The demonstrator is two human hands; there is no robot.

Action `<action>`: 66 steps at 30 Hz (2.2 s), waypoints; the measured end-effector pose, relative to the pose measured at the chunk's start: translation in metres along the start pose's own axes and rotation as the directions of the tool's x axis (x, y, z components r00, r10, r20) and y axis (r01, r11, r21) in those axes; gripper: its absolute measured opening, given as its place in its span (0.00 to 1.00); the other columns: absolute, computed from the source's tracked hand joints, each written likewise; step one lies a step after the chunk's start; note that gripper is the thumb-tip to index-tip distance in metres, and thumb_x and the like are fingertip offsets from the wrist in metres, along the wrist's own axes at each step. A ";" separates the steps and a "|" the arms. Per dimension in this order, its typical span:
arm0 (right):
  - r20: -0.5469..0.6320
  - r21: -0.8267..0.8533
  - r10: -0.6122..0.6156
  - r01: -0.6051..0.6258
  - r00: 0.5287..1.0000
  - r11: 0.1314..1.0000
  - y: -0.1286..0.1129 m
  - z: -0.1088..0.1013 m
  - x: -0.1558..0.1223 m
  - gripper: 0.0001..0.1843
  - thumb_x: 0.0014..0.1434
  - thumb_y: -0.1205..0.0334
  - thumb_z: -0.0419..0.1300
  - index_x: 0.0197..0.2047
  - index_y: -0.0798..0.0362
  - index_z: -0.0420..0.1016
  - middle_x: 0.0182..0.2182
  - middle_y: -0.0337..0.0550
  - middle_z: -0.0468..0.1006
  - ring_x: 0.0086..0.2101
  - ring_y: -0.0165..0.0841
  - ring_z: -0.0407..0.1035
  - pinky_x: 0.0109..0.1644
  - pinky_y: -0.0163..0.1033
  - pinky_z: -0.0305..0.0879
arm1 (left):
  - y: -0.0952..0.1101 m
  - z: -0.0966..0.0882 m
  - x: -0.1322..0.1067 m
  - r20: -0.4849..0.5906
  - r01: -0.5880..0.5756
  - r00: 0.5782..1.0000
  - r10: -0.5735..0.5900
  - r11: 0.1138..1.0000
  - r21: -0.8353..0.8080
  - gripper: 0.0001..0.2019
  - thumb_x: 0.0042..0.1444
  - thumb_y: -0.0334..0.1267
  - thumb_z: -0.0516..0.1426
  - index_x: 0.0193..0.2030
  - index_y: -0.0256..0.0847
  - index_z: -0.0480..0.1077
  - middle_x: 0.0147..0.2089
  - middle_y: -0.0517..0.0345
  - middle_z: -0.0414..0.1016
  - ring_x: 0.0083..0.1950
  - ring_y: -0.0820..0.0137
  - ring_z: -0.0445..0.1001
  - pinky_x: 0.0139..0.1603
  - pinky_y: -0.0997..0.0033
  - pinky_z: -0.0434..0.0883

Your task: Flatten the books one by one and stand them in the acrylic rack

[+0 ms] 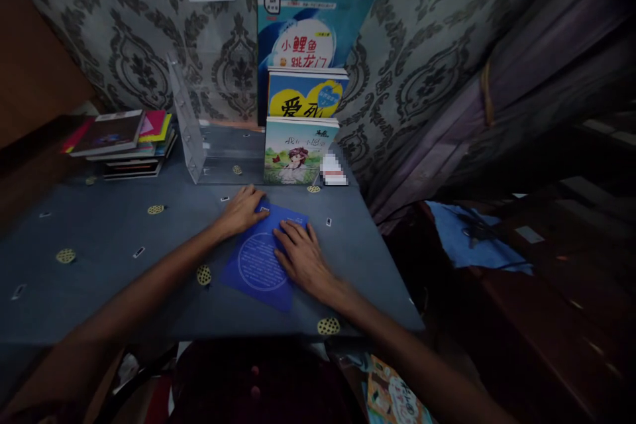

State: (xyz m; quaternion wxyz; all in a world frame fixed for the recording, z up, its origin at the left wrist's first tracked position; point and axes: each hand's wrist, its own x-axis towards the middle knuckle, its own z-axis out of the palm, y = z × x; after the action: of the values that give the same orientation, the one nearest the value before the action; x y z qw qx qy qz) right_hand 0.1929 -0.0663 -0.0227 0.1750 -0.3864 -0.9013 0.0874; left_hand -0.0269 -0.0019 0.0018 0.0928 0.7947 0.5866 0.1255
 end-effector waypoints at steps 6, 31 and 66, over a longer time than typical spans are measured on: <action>0.003 0.022 -0.046 0.046 0.999 0.999 0.005 0.000 -0.001 0.21 0.71 0.61 0.53 0.64 0.52 0.70 0.64 0.59 0.71 0.66 0.49 0.62 0.70 0.70 0.52 | -0.018 -0.011 0.034 0.180 0.119 0.981 -0.079 0.967 -0.225 0.15 0.46 0.42 0.66 0.40 0.40 0.73 0.39 0.56 0.76 0.45 0.61 0.75 0.43 0.69 0.71; 0.101 -0.010 0.104 -0.103 0.989 0.995 0.054 -0.007 0.038 0.28 0.73 0.59 0.45 0.71 0.58 0.62 0.70 0.55 0.62 0.71 0.42 0.54 0.74 0.57 0.48 | -0.028 -0.008 0.011 0.039 0.235 0.971 -0.235 0.917 -0.322 0.03 0.55 0.33 0.58 0.31 0.39 0.71 0.28 0.59 0.72 0.32 0.66 0.72 0.34 0.70 0.65; 0.092 -0.037 0.051 -0.048 0.994 0.998 0.012 -0.003 -0.028 0.34 0.71 0.48 0.50 0.73 0.58 0.58 0.73 0.59 0.56 0.72 0.48 0.48 0.74 0.63 0.47 | 0.025 0.024 -0.079 -0.220 -0.071 0.974 0.050 0.994 -0.088 0.17 0.67 0.38 0.53 0.61 0.39 0.69 0.64 0.40 0.69 0.64 0.52 0.69 0.62 0.44 0.69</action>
State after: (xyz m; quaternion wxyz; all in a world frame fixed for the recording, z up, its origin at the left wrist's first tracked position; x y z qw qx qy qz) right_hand 0.2203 -0.0784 -0.0309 0.1238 -0.4072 -0.9000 0.0940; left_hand -0.0188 -0.0853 -0.0203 0.0620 0.7884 0.5619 0.2426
